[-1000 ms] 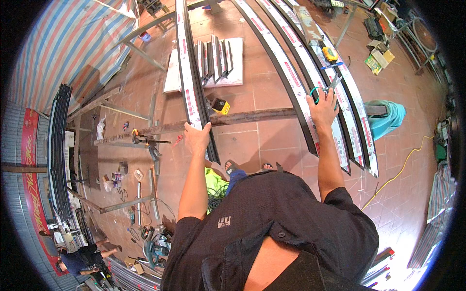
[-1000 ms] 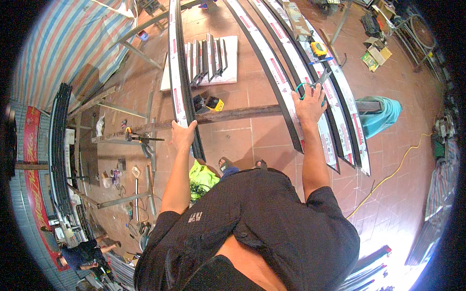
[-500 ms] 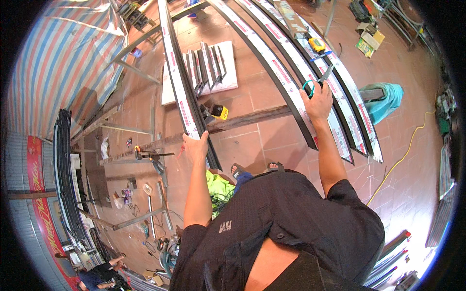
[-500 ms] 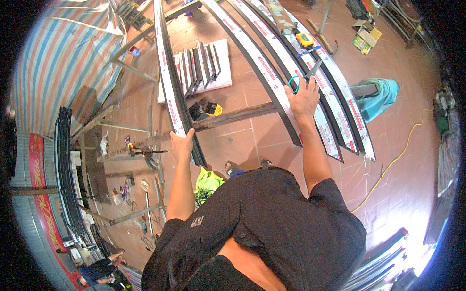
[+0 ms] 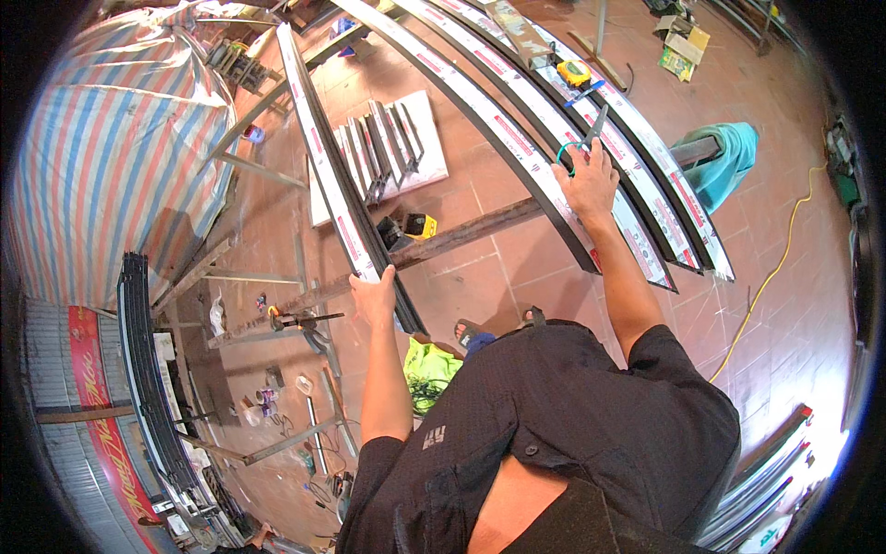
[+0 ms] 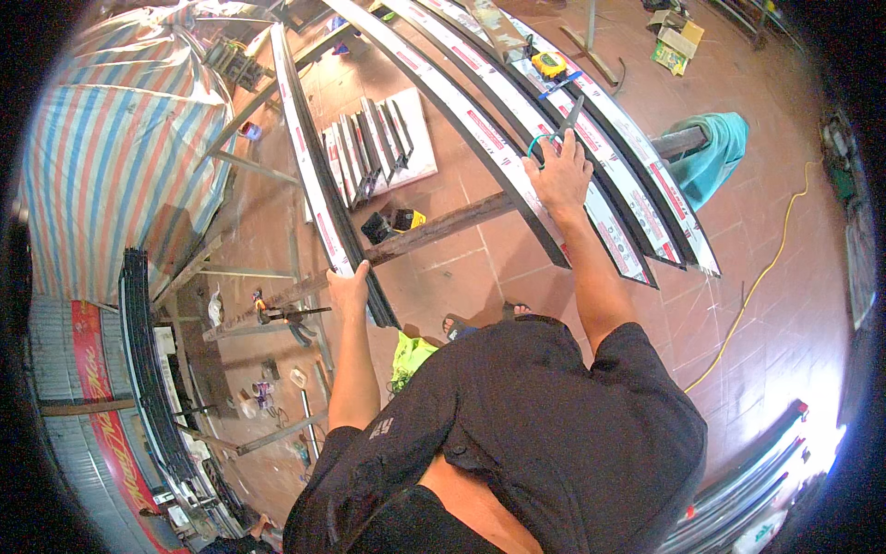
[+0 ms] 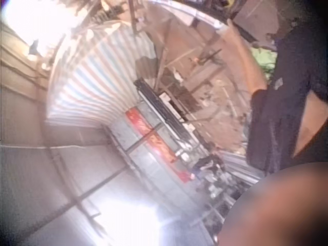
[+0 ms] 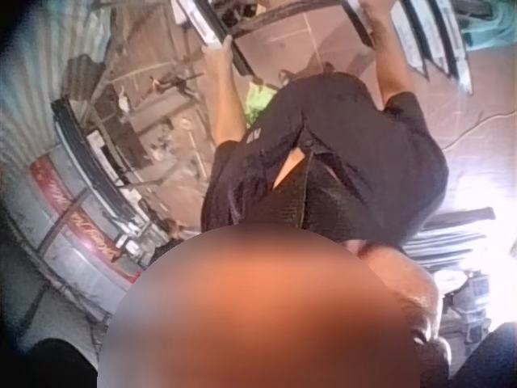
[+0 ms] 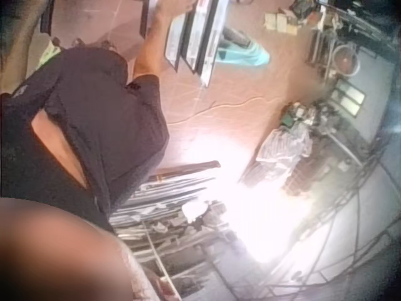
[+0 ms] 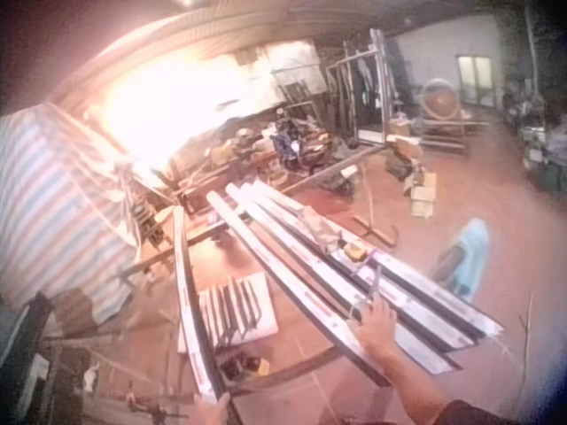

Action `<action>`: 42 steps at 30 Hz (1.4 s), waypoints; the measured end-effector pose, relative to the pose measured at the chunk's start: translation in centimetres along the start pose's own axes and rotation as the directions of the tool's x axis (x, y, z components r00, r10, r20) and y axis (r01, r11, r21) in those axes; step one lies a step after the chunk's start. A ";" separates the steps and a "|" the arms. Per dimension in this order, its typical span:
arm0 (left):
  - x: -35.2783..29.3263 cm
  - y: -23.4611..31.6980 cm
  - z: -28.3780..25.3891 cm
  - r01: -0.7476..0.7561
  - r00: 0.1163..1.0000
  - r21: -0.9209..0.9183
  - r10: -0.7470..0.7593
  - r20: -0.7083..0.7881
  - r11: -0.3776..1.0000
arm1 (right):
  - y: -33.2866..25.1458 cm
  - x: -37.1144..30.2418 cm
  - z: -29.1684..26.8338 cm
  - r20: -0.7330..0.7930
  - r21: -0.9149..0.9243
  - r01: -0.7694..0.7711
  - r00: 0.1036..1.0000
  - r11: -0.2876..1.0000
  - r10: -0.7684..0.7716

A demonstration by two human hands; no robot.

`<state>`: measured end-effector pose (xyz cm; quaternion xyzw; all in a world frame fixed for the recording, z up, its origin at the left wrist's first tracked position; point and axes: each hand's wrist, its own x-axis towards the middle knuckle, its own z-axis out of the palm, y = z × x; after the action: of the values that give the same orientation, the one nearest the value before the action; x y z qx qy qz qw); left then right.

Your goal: The person assembles metal frame components by inserting black plastic strips into aluminum profiles. They use a clamp to secure pieces, cut a green zip tie with scissors, and handle a bundle of black cables. The person repeatedly positions and adjusts the frame parts on a workbench.

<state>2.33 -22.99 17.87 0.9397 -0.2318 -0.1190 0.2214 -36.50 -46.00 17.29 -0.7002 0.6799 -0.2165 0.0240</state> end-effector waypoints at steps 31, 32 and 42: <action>2.9 -3.8 -0.3 0.005 0.937 -0.711 0.246 0.249 0.703 | -0.2 0.0 -0.2 -0.008 -0.006 0.027 1.000 1.000 -0.027; 2.8 -3.8 -0.2 -0.004 0.938 -0.711 0.249 0.241 0.703 | -0.3 0.0 -0.3 -0.007 -0.010 0.027 1.000 1.000 -0.027; 2.7 -3.9 0.3 -0.060 0.974 -0.531 0.165 0.153 0.845 | 0.0 -0.1 -0.1 -0.005 -0.015 0.046 0.999 0.999 -0.046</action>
<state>6.06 -21.33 15.48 0.8126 -0.2660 -0.2546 0.4518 -36.51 -45.87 17.40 -0.7154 0.6651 -0.2138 0.0120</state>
